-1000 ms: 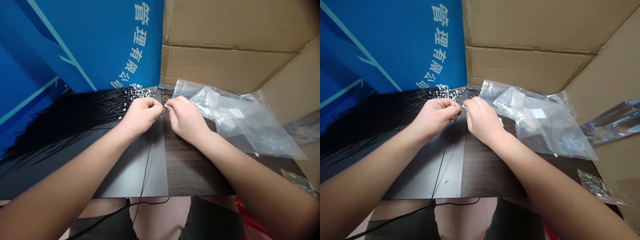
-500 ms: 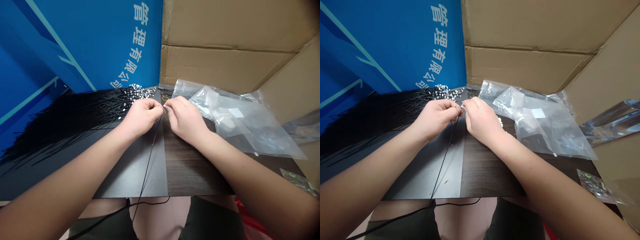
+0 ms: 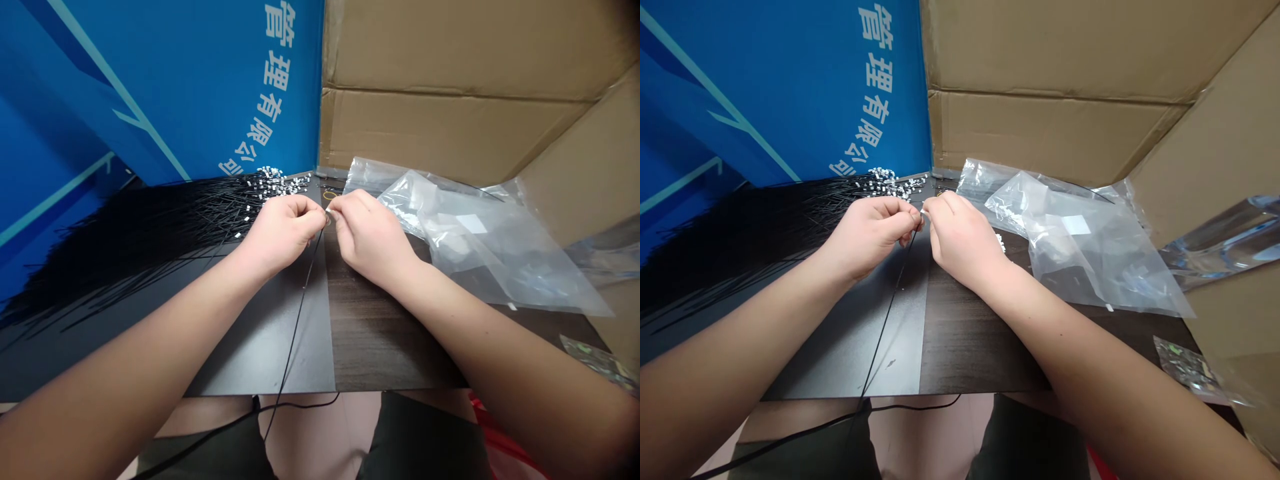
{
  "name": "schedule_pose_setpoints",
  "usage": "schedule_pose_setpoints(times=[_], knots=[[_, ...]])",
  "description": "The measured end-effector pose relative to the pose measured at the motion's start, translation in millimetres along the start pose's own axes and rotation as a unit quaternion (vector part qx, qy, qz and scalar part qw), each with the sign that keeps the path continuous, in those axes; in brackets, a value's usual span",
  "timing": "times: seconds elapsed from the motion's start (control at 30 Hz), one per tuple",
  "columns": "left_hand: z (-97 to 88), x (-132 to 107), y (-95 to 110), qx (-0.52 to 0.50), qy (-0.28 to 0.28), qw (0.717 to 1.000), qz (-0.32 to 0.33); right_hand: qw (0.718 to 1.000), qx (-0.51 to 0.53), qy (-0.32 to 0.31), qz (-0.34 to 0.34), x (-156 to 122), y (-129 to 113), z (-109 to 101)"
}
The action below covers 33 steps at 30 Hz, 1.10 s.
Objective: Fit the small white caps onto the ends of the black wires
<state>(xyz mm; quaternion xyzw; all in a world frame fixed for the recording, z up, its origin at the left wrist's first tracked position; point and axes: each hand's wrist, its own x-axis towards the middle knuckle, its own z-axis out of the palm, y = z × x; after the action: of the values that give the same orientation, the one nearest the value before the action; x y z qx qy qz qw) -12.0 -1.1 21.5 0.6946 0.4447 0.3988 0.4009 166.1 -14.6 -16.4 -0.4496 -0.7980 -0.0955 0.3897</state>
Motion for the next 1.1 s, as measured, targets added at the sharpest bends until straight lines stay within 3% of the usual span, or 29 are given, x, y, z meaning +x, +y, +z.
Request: schedule_pose_setpoints(times=[0.87,1.1], knots=[[-1.7,0.3,3.2,-0.028,0.003,1.0,-0.006,1.0,-0.024,-0.002,-0.016,0.7,1.6,0.0],[1.0,4.0,-3.6,-0.091,-0.042,0.995,-0.024,0.999,-0.022,0.028,-0.018,1.3,3.2,0.2]])
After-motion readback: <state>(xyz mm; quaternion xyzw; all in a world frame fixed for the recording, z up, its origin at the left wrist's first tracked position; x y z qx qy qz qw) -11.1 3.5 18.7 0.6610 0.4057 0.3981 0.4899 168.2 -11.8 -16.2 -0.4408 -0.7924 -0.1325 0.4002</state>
